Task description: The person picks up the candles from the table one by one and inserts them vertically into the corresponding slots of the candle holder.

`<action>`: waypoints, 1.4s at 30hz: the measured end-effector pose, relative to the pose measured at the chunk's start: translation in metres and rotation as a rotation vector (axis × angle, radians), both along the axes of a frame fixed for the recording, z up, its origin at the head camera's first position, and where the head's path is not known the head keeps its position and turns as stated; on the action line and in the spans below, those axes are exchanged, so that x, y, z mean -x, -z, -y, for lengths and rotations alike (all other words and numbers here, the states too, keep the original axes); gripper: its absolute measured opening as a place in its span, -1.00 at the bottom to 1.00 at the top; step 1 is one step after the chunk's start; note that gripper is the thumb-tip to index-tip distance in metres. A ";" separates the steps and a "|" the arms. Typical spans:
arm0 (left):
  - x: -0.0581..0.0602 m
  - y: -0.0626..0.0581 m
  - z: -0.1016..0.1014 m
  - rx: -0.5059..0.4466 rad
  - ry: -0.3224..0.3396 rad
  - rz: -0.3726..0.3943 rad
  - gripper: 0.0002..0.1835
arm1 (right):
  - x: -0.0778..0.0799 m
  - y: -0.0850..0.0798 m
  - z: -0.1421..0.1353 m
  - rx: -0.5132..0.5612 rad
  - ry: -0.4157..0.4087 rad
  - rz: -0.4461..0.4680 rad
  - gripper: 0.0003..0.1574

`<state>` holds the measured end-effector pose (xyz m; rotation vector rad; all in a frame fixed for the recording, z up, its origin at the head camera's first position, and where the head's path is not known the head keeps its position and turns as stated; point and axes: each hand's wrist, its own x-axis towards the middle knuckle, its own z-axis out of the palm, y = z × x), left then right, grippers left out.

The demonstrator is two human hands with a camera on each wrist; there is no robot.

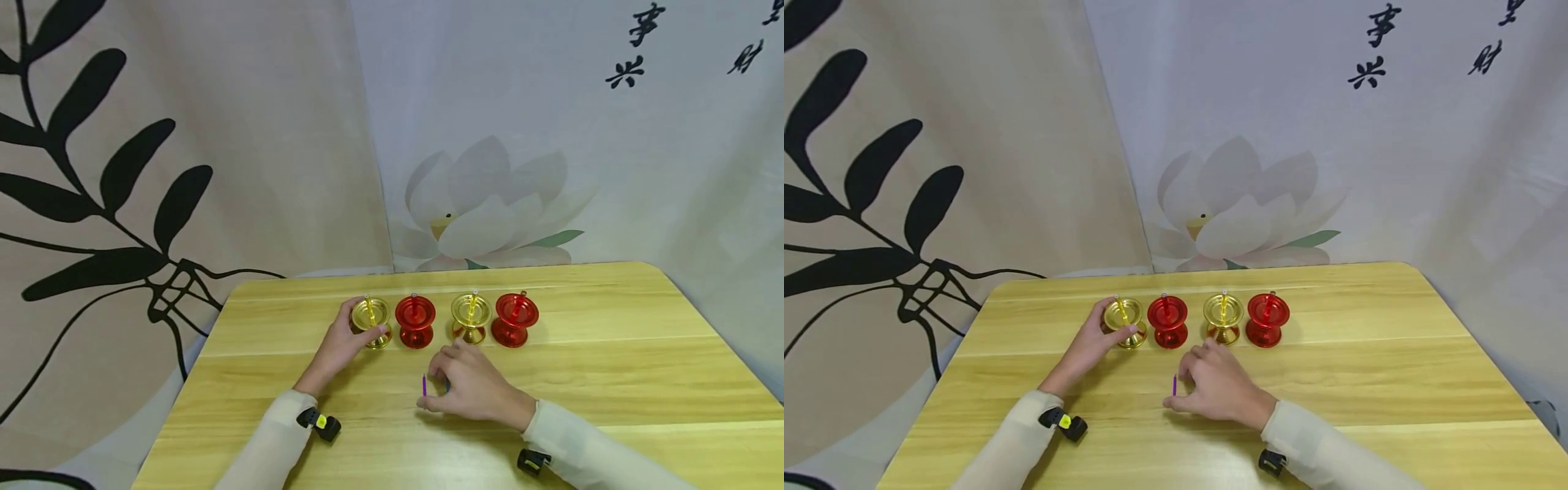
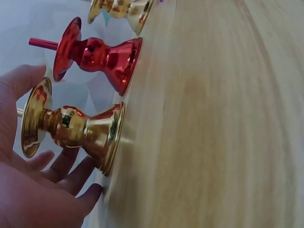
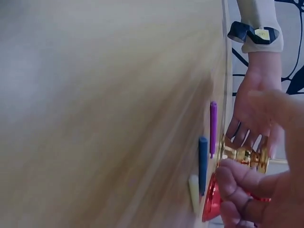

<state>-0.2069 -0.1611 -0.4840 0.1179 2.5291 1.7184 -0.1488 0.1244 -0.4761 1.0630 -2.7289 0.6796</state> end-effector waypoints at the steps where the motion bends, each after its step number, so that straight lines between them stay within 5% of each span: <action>1: 0.000 0.000 -0.001 -0.002 -0.002 0.001 -0.08 | 0.000 0.000 0.001 -0.008 -0.002 -0.002 -0.41; 42: -0.003 -0.001 -0.002 -0.038 -0.014 0.022 -0.14 | 0.002 -0.004 0.025 0.029 -0.116 0.166 -0.77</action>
